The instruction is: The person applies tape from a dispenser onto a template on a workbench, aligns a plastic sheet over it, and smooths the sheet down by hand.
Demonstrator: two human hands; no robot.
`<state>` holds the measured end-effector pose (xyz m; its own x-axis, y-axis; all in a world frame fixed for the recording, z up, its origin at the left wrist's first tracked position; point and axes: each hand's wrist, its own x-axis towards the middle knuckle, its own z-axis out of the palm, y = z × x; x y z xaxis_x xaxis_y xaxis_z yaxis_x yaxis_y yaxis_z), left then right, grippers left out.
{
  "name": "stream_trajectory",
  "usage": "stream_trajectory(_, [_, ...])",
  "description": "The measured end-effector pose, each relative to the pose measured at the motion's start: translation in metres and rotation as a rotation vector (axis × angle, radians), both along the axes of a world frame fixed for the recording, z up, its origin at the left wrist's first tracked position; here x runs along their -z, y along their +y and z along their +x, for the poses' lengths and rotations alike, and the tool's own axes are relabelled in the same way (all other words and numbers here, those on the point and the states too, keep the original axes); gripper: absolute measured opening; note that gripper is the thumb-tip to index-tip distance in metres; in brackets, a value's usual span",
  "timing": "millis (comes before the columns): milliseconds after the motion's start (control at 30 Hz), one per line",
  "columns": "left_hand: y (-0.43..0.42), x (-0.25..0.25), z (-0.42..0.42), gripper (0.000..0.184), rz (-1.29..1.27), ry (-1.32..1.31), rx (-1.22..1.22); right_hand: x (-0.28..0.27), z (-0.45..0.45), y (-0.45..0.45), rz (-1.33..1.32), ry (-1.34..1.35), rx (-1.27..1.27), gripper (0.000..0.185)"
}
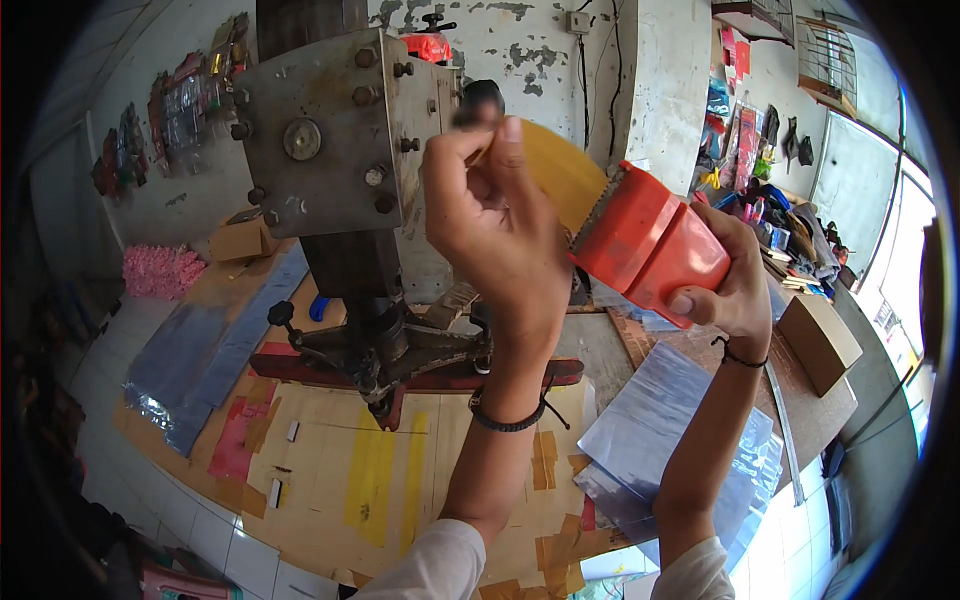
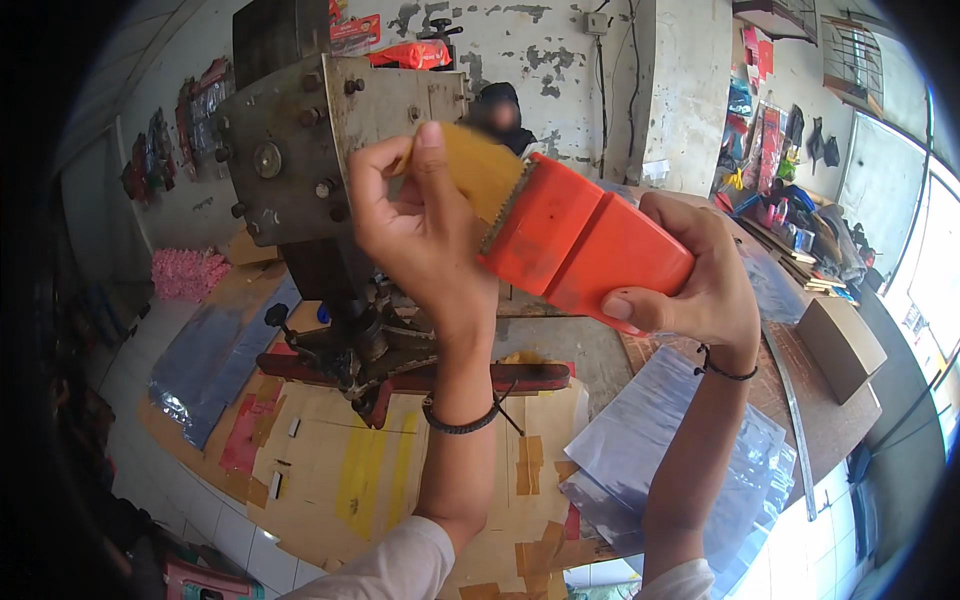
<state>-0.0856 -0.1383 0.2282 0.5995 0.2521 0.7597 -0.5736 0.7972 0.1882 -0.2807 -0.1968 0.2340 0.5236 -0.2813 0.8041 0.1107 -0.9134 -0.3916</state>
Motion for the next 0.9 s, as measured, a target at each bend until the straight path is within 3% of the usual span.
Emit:
stream_trajectory(267, [0.022, -0.009, -0.009, 0.019, 0.043, -0.099, 0.207, -0.004, -0.01, 0.007, 0.15, 0.033, 0.036, 0.051])
stream_trajectory(667, [0.012, -0.003, 0.002, 0.016, 0.279, -0.155, -0.176, -0.001, 0.029, 0.008, 0.132, 0.013, 0.332, 0.054])
stream_trajectory(900, [0.005, 0.0, -0.004, 0.012, 0.247, -0.181, -0.444, 0.01, 0.065, 0.017, -0.09, -0.163, 0.481, 0.049])
